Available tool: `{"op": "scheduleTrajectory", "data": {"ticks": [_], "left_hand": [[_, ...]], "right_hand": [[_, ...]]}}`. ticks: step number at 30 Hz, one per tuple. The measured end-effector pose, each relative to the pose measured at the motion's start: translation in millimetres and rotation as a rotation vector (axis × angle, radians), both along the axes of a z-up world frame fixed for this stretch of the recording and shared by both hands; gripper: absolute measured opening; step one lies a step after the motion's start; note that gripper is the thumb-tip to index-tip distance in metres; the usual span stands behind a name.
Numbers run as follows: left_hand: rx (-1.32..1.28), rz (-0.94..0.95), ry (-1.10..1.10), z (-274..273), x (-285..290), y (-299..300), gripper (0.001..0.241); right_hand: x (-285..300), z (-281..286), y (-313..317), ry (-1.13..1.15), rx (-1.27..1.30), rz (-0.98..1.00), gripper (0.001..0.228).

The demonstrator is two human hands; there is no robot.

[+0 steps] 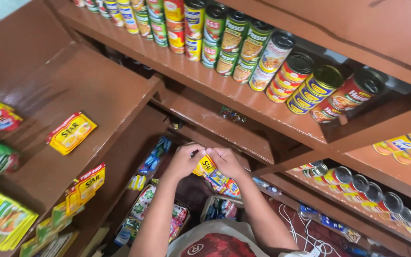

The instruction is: Organizing and stocking small product packets and food items on wooden shelves in a grocery store or pantry setting.

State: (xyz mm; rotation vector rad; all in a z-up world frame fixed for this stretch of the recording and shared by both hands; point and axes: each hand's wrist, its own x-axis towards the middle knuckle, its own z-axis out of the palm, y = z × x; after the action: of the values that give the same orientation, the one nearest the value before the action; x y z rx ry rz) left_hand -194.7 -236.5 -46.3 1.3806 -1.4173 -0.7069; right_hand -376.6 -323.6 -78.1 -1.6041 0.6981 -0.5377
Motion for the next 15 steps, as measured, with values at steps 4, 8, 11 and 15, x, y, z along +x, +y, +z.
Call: {"op": "scheduleTrajectory", "data": {"ticks": [4,8,11,15], "left_hand": [[-0.036,0.001,-0.13,15.8,-11.4,-8.6,0.01],[-0.011,-0.069,-0.197,11.5,-10.2,-18.4,0.008],[-0.012,-0.082,-0.218,14.4,-13.7,-21.5,0.007],[-0.069,-0.035,-0.209,29.5,-26.7,-26.0,0.01]], "right_hand": [[-11.7,-9.9,-4.3,0.065,0.031,-0.006,0.037],[-21.6,-21.2,-10.2,0.062,0.062,0.076,0.032],[-23.8,-4.9,-11.8,0.129,0.004,0.072,0.028],[-23.4,37.4,-11.3,0.283,-0.057,0.0,0.023]]}}
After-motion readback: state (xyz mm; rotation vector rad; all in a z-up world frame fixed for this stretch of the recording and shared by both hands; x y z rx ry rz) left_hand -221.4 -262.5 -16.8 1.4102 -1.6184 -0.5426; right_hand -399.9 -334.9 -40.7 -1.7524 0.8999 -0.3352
